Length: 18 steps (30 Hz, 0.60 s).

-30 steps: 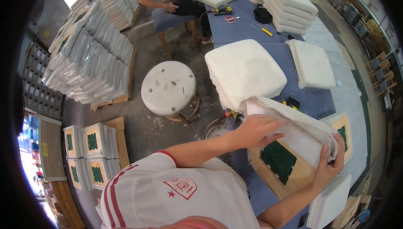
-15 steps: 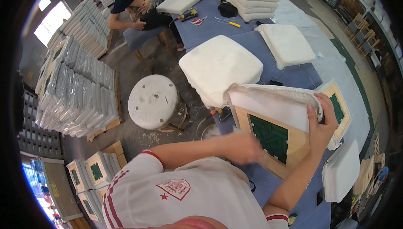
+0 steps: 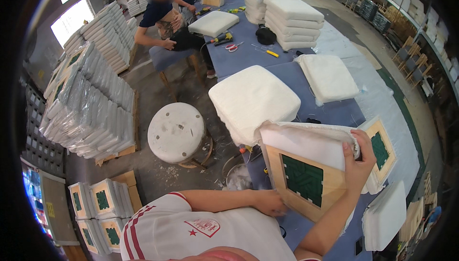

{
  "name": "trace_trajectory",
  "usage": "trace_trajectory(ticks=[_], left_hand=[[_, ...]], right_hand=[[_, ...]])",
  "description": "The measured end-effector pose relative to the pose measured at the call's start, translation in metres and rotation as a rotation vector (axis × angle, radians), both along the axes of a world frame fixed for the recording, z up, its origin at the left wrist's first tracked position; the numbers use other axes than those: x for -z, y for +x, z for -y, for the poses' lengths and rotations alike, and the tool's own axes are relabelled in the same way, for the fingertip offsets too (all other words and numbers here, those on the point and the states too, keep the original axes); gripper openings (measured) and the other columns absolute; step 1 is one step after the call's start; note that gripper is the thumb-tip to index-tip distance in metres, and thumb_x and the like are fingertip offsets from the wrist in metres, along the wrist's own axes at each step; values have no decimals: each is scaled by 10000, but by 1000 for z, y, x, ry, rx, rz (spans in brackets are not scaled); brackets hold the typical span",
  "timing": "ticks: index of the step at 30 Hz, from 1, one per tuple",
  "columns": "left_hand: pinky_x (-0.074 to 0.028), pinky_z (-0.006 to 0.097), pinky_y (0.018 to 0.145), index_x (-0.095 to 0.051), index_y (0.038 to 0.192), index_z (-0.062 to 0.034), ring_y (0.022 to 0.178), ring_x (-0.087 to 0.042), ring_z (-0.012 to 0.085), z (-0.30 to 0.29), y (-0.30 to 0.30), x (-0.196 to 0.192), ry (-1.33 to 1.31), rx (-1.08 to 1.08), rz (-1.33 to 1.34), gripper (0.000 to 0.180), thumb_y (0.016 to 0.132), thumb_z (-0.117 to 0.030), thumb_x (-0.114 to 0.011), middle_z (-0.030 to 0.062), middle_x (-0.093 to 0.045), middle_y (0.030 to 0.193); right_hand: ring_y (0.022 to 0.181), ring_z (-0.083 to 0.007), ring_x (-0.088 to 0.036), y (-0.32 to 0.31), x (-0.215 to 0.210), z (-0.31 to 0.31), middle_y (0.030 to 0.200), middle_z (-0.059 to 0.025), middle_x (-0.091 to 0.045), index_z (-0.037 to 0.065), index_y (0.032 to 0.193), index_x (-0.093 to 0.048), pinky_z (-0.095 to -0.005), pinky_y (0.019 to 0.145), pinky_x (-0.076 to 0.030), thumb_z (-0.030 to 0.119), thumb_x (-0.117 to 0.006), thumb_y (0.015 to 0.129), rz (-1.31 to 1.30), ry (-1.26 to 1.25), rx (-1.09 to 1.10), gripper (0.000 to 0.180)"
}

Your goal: The person wraps a white fabric cover around a foam cushion mounted on a wooden frame. They smooth the fabric, fold the edges, and secure the cover using a staple gun. The person repeats this process on multiple cushions at a workbench in a factory setting.

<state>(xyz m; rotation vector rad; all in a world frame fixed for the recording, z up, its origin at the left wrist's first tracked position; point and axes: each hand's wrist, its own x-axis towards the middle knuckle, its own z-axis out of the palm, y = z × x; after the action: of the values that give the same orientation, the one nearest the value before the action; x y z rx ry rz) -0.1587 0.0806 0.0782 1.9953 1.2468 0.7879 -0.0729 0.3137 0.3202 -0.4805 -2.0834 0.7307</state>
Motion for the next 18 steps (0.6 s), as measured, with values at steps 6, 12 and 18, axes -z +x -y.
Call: trace_trajectory(ticks=[6,12,18], left_hand=[[-596,555,954,-755,1309,-57,1104,-751,450,45,-95,189,-799,-299,-386,431,988,-333,-678,218,-788,1224],[-568,527,1065,-822,1318,-191,1317,-715,378,262,-148,268,-1457,-460,-499,439,896,-309,-791,151,-746,1433],[-545,538,1107,-749,1439,-194,1333,-694,409,343,-93,273,-1354,-782,-214,501,958,-332,-717,166,-734,1447]], right_hand=[[1256,-305,-689,29,-10,-1,1286,-144,-766,-36,1162,-746,-416,1140,-489,107,-836,940,5,18,57,280],[1306,-330,-675,54,-3,3,1288,-146,-762,-39,1148,-748,-437,1164,-476,109,-833,922,-8,73,73,283],[1331,-343,-666,77,-5,19,1294,-148,-759,-38,1138,-752,-451,1186,-462,118,-821,922,-54,69,57,275]])
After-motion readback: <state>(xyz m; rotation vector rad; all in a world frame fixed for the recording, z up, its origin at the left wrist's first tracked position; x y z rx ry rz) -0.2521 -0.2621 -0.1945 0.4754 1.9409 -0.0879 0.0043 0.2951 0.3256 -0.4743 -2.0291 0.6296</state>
